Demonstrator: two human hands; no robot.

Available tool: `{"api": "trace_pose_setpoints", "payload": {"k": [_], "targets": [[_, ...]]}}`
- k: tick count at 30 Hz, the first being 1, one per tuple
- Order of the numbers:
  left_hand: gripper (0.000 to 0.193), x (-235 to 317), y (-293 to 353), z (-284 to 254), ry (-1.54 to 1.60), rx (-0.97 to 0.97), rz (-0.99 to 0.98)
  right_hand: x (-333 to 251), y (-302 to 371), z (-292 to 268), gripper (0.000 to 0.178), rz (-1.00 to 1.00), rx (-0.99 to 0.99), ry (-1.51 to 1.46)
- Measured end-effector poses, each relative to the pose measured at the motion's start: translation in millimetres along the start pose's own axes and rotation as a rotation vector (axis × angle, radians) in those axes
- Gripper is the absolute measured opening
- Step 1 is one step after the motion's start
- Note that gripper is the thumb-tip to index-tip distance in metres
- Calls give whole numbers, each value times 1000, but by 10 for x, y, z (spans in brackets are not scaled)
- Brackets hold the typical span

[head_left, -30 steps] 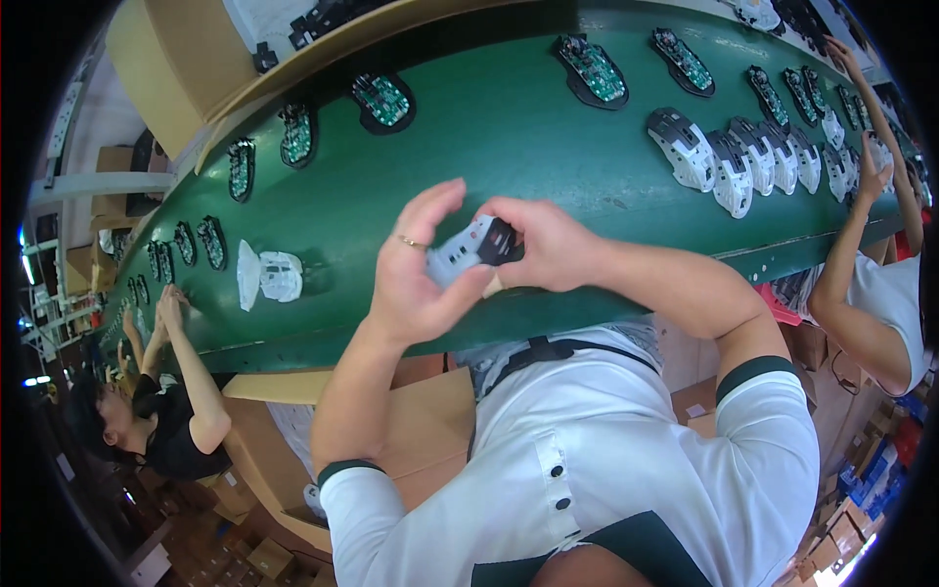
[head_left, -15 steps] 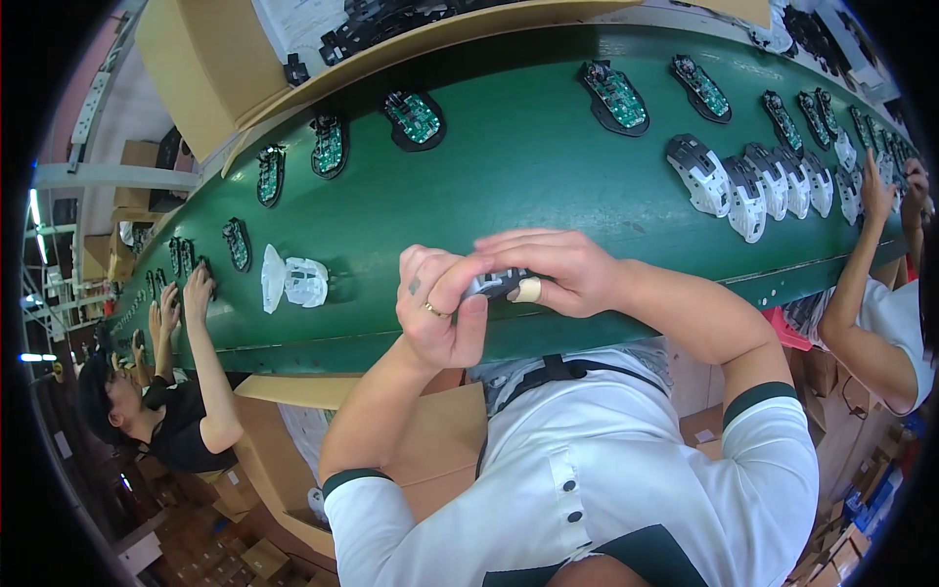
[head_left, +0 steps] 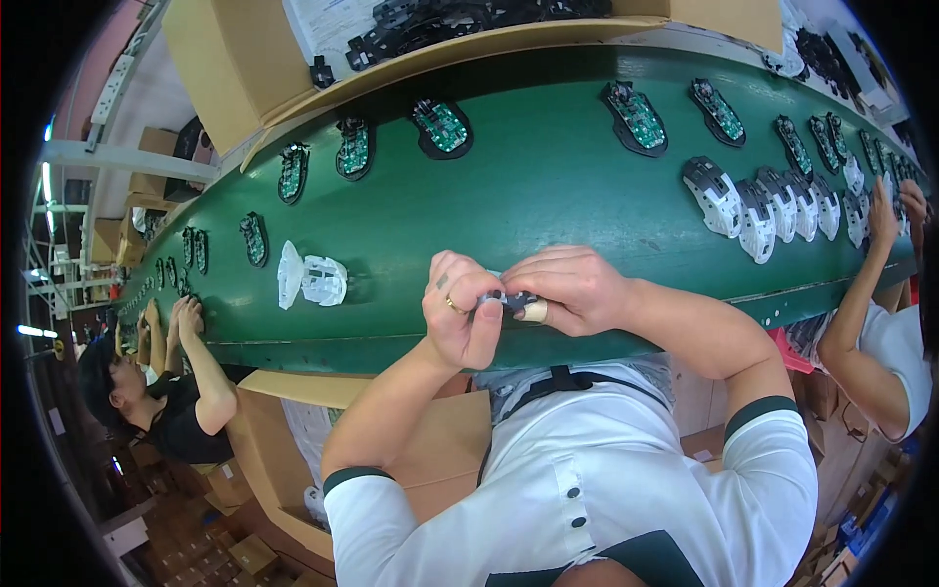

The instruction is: The person takes mouse shells from a cardboard box, retrieves plastic parts from another box, assembles the parts into the shells by hand, and places the assembled pieces on the conveyor belt.

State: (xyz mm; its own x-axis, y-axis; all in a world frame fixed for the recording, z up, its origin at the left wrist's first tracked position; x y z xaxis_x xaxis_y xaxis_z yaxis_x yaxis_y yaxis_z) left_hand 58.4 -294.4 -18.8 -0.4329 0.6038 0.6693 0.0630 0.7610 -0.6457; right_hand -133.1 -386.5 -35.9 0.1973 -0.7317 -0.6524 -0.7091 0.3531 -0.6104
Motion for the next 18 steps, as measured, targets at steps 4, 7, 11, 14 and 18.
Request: {"api": "trace_pose_setpoints", "payload": {"k": [4,7,11,14,18], "targets": [[8,-6,56,58,85,5,-128,20,75,-2,24,84,-53,-60],[16,-43,-34,67,-11,-29,-216,80,78,-1,32,202,33,-58],[38,-70,-219,-165,-305,-68,-173,254,-29,-374,32,663,199,-72],[42,-89,-225,-488,-470,-39,-232,384,-105,-728,28,745,152,352],[47,-95,-147,-846,-738,-74,-332,433,-70,-928,37,613,161,803]]}}
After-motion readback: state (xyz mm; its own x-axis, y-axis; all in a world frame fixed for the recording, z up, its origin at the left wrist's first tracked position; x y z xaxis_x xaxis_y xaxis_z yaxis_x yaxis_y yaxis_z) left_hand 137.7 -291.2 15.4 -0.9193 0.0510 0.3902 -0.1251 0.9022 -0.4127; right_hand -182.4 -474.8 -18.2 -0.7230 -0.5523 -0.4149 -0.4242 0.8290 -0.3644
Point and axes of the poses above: each hand's wrist, its own y-axis away from the middle knuckle, its own z-axis out of the palm, x = y × z, the point moved 1 cm from there along -y, towards the middle knuckle, and after that the axes turned 5 degrees about y, right-handed, at the moved point
